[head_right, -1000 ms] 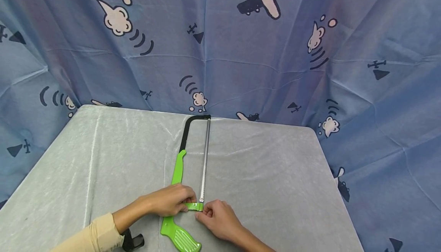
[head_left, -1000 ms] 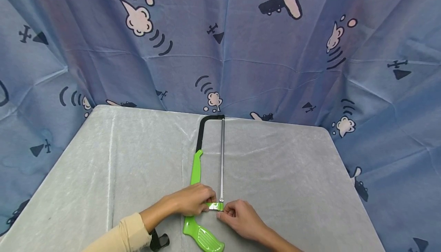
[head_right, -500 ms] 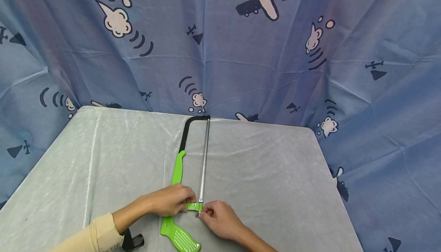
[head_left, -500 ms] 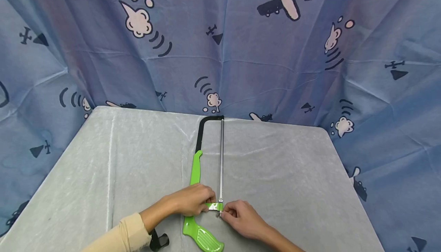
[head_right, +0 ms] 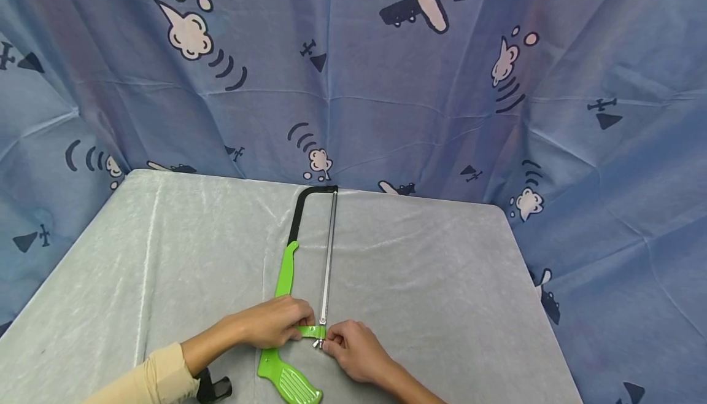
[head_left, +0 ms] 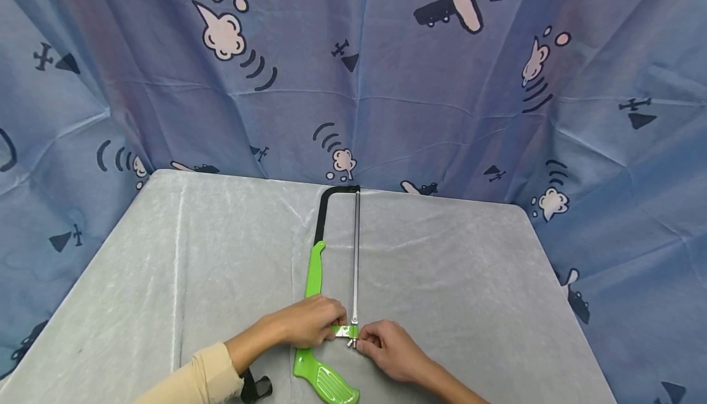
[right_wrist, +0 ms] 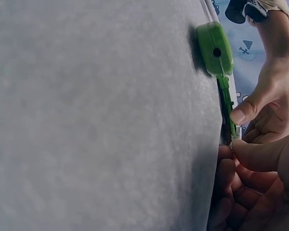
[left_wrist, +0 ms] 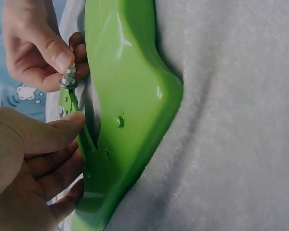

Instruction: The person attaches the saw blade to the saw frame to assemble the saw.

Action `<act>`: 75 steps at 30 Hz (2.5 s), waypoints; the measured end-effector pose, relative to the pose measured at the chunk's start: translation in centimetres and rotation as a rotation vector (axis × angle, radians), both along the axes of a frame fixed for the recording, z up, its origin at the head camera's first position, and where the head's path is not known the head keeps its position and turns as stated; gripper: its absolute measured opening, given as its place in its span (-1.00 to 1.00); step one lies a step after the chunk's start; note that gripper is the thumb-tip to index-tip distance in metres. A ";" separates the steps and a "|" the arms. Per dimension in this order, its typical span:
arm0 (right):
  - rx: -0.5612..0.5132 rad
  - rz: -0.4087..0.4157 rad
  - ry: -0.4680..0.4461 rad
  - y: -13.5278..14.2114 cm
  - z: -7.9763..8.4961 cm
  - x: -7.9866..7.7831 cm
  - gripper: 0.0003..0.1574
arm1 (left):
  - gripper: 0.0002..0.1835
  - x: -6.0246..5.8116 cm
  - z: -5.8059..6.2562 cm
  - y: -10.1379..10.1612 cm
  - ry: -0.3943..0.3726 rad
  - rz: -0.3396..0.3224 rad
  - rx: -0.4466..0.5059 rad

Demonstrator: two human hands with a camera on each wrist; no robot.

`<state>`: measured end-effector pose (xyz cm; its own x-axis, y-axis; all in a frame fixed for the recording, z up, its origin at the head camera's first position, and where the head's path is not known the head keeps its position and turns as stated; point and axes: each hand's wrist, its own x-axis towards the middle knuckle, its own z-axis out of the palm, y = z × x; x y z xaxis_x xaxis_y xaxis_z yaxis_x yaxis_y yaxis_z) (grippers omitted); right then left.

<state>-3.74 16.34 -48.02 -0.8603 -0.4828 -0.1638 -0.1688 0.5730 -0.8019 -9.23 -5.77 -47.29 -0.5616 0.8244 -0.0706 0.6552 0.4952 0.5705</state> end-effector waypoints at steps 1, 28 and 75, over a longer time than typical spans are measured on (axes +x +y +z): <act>0.001 0.004 0.001 0.0 0.0 0.0 -0.82 | -0.83 0.0 0.0 0.0 0.000 0.001 0.001; 0.228 -0.028 0.428 -1.3 1.3 0.8 -0.67 | -0.83 -0.2 -0.2 0.0 -0.002 -0.011 0.017; 0.434 -0.136 0.494 -3.1 0.9 0.6 -0.45 | -0.82 -0.2 -0.3 0.0 -0.007 -0.008 0.008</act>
<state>-3.17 13.25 -47.11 -0.9325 -0.3441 0.1094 -0.3604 0.8682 -0.3411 -9.39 -5.80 -47.60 -0.5544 0.8295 -0.0676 0.6552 0.4851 0.5792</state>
